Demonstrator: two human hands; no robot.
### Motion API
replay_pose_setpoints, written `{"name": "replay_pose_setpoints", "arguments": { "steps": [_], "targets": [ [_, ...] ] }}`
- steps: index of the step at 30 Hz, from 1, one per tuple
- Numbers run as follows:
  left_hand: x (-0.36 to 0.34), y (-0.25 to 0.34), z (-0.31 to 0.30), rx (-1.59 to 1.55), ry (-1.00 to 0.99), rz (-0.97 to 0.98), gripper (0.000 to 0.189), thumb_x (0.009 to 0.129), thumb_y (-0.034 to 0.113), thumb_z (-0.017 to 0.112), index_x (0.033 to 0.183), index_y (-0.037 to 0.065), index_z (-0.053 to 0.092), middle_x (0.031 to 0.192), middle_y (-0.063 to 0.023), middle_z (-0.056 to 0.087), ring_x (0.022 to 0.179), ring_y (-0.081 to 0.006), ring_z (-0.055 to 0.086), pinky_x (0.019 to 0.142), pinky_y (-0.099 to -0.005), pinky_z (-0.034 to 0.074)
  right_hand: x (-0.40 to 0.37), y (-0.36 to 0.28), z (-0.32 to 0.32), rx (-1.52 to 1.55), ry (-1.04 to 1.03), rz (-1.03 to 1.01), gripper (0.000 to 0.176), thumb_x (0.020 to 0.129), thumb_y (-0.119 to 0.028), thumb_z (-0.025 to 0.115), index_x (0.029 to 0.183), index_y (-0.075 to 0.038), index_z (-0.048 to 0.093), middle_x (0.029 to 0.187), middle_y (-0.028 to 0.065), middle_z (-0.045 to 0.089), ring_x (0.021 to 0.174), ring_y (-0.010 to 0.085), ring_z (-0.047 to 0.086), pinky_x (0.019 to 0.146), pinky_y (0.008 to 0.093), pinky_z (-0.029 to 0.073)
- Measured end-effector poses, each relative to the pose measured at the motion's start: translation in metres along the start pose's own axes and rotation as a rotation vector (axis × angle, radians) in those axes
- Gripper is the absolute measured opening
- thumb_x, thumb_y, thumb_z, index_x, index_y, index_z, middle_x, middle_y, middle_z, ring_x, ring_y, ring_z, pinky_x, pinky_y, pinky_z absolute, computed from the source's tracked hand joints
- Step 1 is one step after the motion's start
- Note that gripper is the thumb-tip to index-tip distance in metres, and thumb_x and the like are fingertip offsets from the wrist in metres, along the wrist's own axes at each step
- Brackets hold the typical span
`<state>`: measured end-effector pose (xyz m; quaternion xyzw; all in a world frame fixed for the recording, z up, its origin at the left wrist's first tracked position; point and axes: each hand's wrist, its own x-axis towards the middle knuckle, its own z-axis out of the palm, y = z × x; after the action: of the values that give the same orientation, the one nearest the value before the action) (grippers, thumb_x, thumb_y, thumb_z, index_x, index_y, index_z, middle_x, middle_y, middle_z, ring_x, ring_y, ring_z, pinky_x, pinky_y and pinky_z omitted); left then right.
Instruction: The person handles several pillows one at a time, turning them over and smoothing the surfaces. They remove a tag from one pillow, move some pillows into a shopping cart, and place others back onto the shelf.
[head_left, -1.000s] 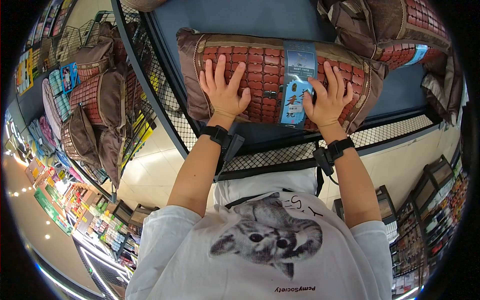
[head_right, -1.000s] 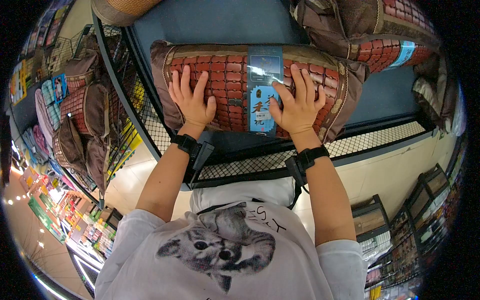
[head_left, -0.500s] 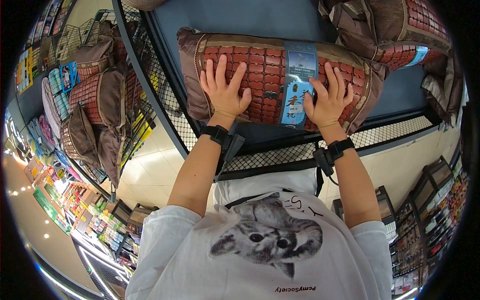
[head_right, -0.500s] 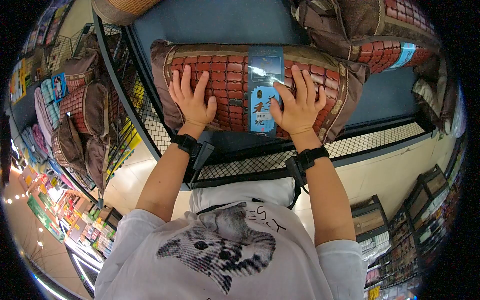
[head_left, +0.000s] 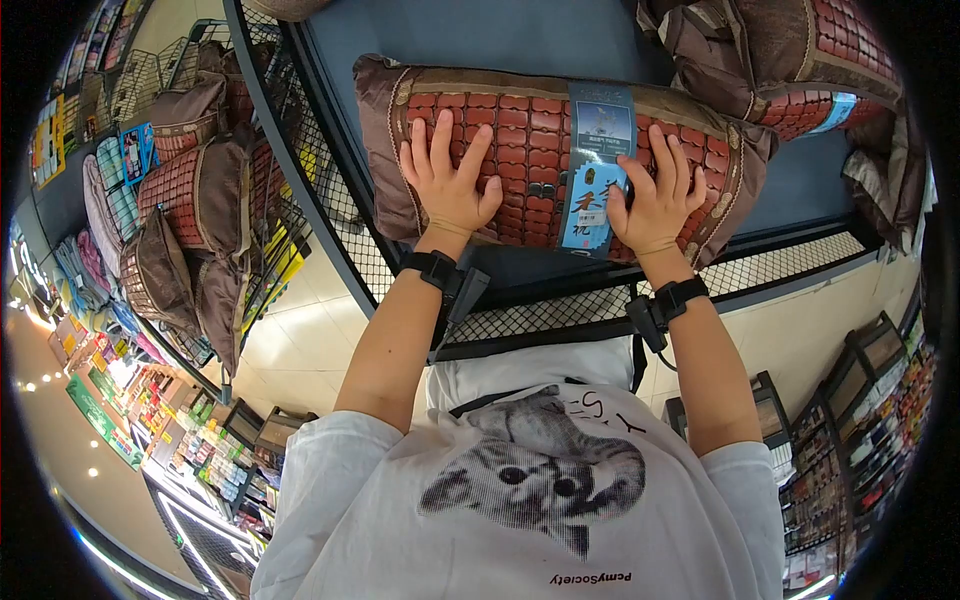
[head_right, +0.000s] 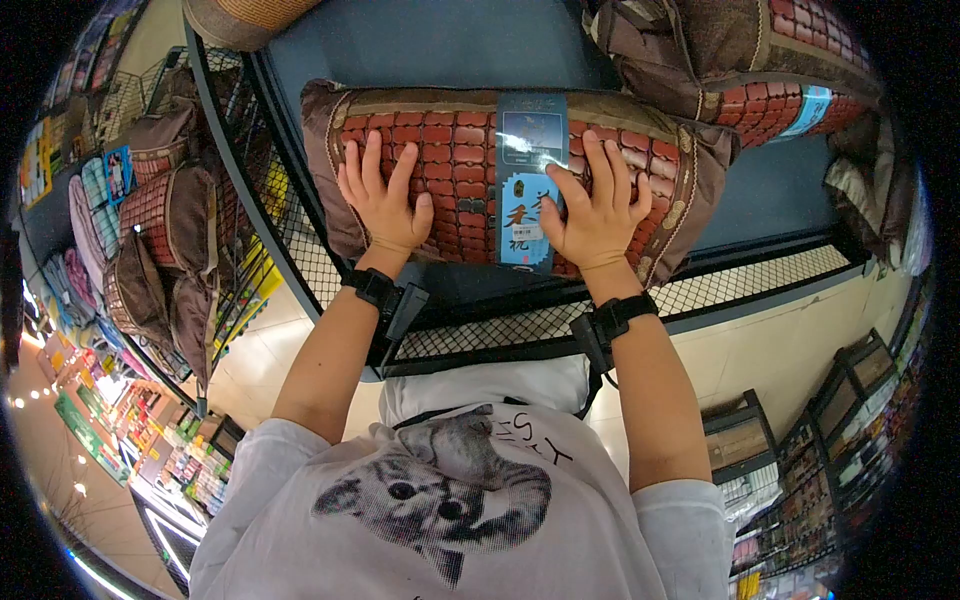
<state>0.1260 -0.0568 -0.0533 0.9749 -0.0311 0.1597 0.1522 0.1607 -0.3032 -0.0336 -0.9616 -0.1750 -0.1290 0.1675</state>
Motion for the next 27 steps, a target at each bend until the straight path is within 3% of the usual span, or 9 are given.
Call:
{"name": "replay_pose_setpoints", "arguments": {
  "steps": [5,7,11,14,18,20,27],
  "targets": [
    [-0.001,-0.001,0.001,-0.002,0.008,0.002,0.049,0.082,0.043,0.039,0.123,0.019,0.052,0.139,-0.0153,0.032,0.128,-0.0394,0.023,0.101,-0.0548,0.014,-0.001,0.000,0.002,0.012,0.030,-0.006,0.027,0.076,-0.039,0.051,0.100,-0.027,0.058,0.132,0.0069,0.045,0.120,0.0230,0.039,0.101,0.0417,0.011],
    [0.000,0.000,0.002,-0.022,0.013,-0.036,0.047,0.077,0.041,0.045,0.120,0.026,0.055,0.138,-0.0131,0.035,0.126,-0.0396,0.027,0.100,-0.0552,0.017,-0.002,0.000,0.002,0.015,0.033,-0.008,0.027,0.076,-0.039,0.051,0.100,-0.027,0.058,0.132,0.0069,0.045,0.121,0.0231,0.039,0.101,0.0419,0.011],
    [0.000,0.002,0.000,-0.014,0.037,-0.029,0.048,0.076,0.040,0.046,0.120,0.025,0.055,0.137,-0.0131,0.035,0.126,-0.0397,0.026,0.100,-0.0548,0.017,-0.002,0.001,0.003,0.016,0.052,-0.019,0.028,0.076,-0.037,0.053,0.102,-0.026,0.056,0.134,0.0066,0.042,0.122,0.0240,0.037,0.101,0.0438,0.012],
    [0.004,0.006,-0.008,-0.026,0.038,0.012,0.044,0.084,0.036,0.041,0.124,0.020,0.051,0.139,-0.0142,0.031,0.128,-0.0394,0.023,0.100,-0.0565,0.015,-0.002,-0.002,-0.001,0.019,0.079,-0.023,0.027,0.076,-0.035,0.054,0.102,-0.024,0.057,0.135,0.0072,0.040,0.123,0.0247,0.036,0.100,0.0457,0.015],
    [0.008,0.011,-0.021,-0.043,-0.025,-0.004,0.048,0.079,0.028,0.049,0.127,0.019,0.047,0.139,-0.0149,0.031,0.128,-0.0391,0.023,0.100,-0.0559,0.017,0.003,-0.006,-0.009,0.047,0.140,-0.046,0.026,0.076,-0.031,0.056,0.100,-0.021,0.058,0.132,0.0087,0.043,0.122,0.0262,0.037,0.098,0.0474,0.020],
    [0.008,0.012,-0.023,-0.036,-0.036,-0.025,0.056,0.072,0.029,0.056,0.127,0.024,0.047,0.140,-0.0121,0.029,0.129,-0.0378,0.022,0.101,-0.0553,0.018,0.003,-0.008,-0.013,0.050,0.082,-0.021,0.026,0.077,-0.031,0.056,0.101,-0.020,0.058,0.130,0.0092,0.044,0.122,0.0264,0.037,0.098,0.0479,0.020],
    [0.005,0.013,-0.030,-0.031,0.019,0.013,0.055,0.076,0.030,0.056,0.130,0.024,0.044,0.141,-0.0118,0.028,0.130,-0.0362,0.022,0.101,-0.0547,0.019,0.003,-0.012,-0.022,0.060,0.127,-0.059,0.026,0.077,-0.030,0.056,0.100,-0.017,0.058,0.127,0.0103,0.046,0.120,0.0273,0.039,0.099,0.0488,0.020]
  ]
}}
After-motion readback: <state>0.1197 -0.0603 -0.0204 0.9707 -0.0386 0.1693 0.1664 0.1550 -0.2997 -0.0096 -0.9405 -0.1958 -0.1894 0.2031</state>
